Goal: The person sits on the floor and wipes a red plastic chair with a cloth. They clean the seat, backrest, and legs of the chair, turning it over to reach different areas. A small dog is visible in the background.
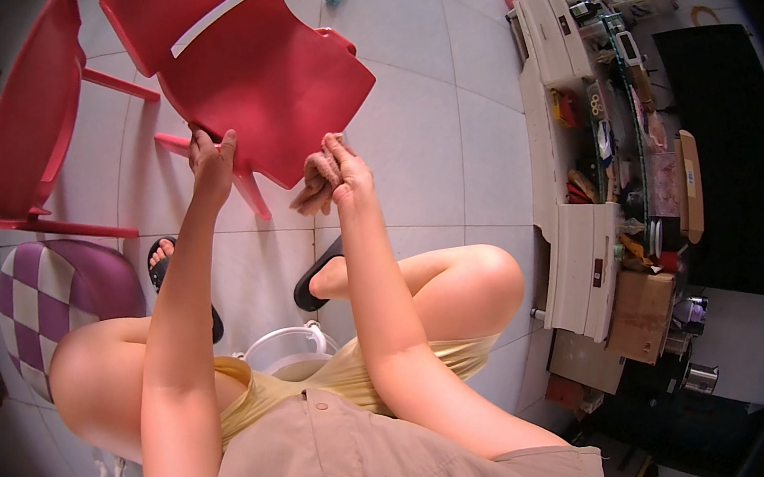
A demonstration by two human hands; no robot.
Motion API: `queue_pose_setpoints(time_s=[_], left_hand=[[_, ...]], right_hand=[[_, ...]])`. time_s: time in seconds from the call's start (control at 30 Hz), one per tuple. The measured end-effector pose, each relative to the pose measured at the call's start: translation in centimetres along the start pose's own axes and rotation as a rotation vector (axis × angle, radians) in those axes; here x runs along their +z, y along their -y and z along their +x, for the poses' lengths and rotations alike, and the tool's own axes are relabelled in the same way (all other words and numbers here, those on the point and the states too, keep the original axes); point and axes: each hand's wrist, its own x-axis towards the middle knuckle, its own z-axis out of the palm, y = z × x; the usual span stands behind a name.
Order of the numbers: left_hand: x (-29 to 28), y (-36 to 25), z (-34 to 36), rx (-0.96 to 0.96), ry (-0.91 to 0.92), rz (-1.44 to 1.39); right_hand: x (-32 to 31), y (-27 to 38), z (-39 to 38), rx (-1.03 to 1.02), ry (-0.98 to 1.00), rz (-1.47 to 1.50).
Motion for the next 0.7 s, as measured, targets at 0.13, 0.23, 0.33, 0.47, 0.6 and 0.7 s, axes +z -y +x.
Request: queue_pose_setpoints(time_s=[0.13, 0.23, 0.33, 0.47, 0.6, 0.7], left_hand=[[0.3, -0.8, -0.5, 0.001, -0.018, -0.017], [0.1, -1.2, -0.7, -0.014, -0.012, -0.037], [0.5, -1.0, -0.4, 0.010, -0.020, -0.057], [-0.4, -0.3, -0.8, -0.003, 0.000, -0.030], [0.0, -1.1, -0.8, -0.010, 0.031, -0.035], [-0.3, -1.0, -0.8, -0.001, 0.044, -0.021]], right_hand=[[-0.4, 2.4, 4.7, -0.110, -0.032, -0.017], [-0.2, 4.2, 7.1, -0.060, -0.098, -0.078], [1.6, 3.8, 7.7, -0.019, -0.218, 0.047], [5.5, 2.1, 2.3, -0.147, -0.382, -0.013], [3.2, 3.9, 2.0, -0.467, -0.335, -0.083], [3.6, 5.8, -1.9, -0.561, -0.124, -0.215]])
